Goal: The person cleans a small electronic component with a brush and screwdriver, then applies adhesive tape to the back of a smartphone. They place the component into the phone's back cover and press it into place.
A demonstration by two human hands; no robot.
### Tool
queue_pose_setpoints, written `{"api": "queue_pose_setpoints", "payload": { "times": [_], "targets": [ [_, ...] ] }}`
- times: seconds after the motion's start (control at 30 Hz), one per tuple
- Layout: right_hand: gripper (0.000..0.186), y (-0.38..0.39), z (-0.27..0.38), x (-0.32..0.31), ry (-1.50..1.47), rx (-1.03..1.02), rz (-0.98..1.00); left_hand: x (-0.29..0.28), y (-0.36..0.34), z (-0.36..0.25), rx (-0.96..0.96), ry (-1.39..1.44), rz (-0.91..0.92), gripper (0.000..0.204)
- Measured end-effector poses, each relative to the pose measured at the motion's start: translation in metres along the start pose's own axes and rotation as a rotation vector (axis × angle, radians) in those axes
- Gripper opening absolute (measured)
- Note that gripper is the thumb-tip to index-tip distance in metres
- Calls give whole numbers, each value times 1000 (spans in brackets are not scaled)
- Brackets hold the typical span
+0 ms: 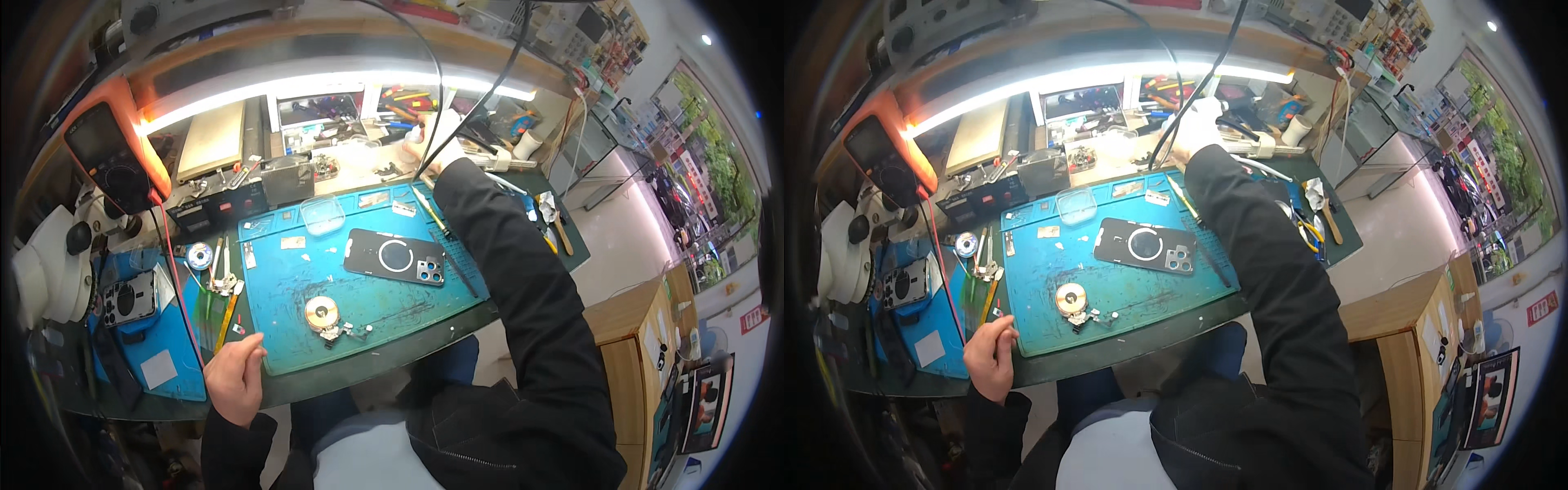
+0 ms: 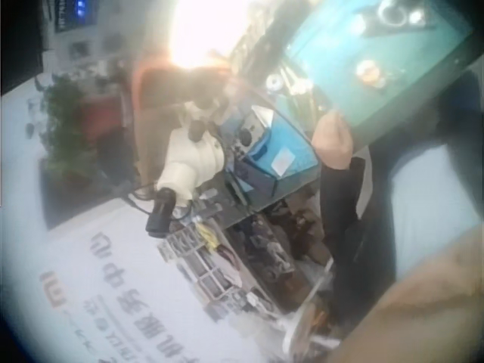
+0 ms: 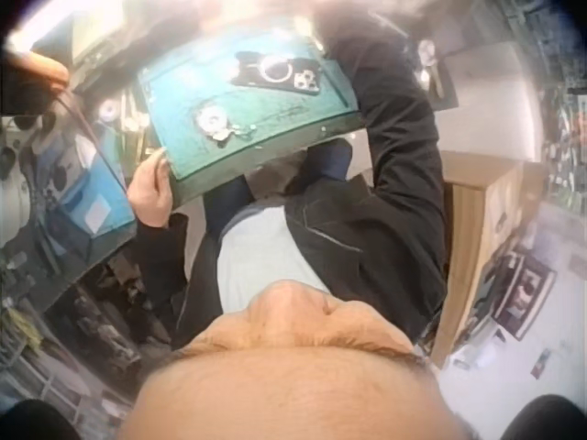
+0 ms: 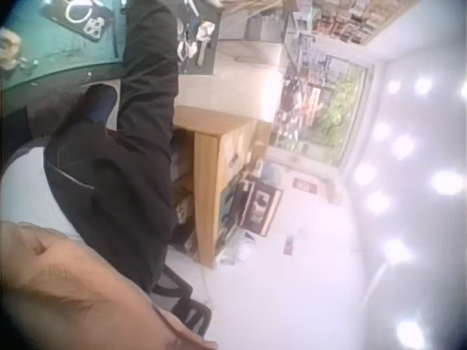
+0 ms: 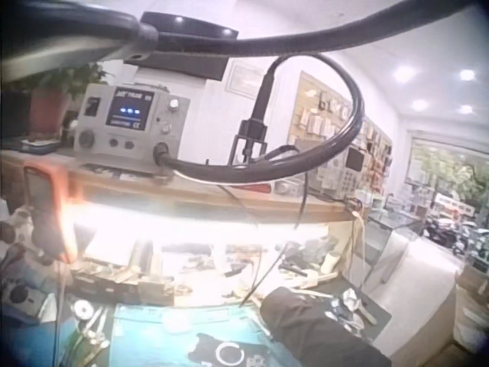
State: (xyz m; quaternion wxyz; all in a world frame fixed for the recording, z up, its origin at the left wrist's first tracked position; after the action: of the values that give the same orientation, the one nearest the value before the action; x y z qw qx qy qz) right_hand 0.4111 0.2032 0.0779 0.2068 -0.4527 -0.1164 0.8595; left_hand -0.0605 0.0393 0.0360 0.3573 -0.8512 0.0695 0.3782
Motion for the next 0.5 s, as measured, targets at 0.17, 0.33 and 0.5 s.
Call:
{"api": "queue_pose_setpoints", "payload": {
  "times": [0.17, 0.33, 0.5],
  "targets": [
    [68, 10, -52, -13, 213, -90, -73, 13, -6, -11, -7, 61, 19, 17],
    [36, 119, 50, -45, -125, -153, 129, 1, 16, 2, -13, 116, 231, 25],
    [81, 204, 97, -8, 105, -370, 419, 19, -30, -44, 188, -84, 292, 44]
  ]
}}
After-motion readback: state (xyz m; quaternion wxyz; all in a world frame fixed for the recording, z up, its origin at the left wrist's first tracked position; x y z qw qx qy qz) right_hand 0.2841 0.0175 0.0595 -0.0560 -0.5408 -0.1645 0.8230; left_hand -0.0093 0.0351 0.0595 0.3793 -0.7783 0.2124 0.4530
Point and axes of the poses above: each hand's wrist, its own y-axis away from the middle knuckle, its own x-axis out of the palm, z = x × y, the point moved 9 cm from there along -y, towards the middle knuckle, and after that the axes turned 13 degrees about -y, right-handed, at the moved point
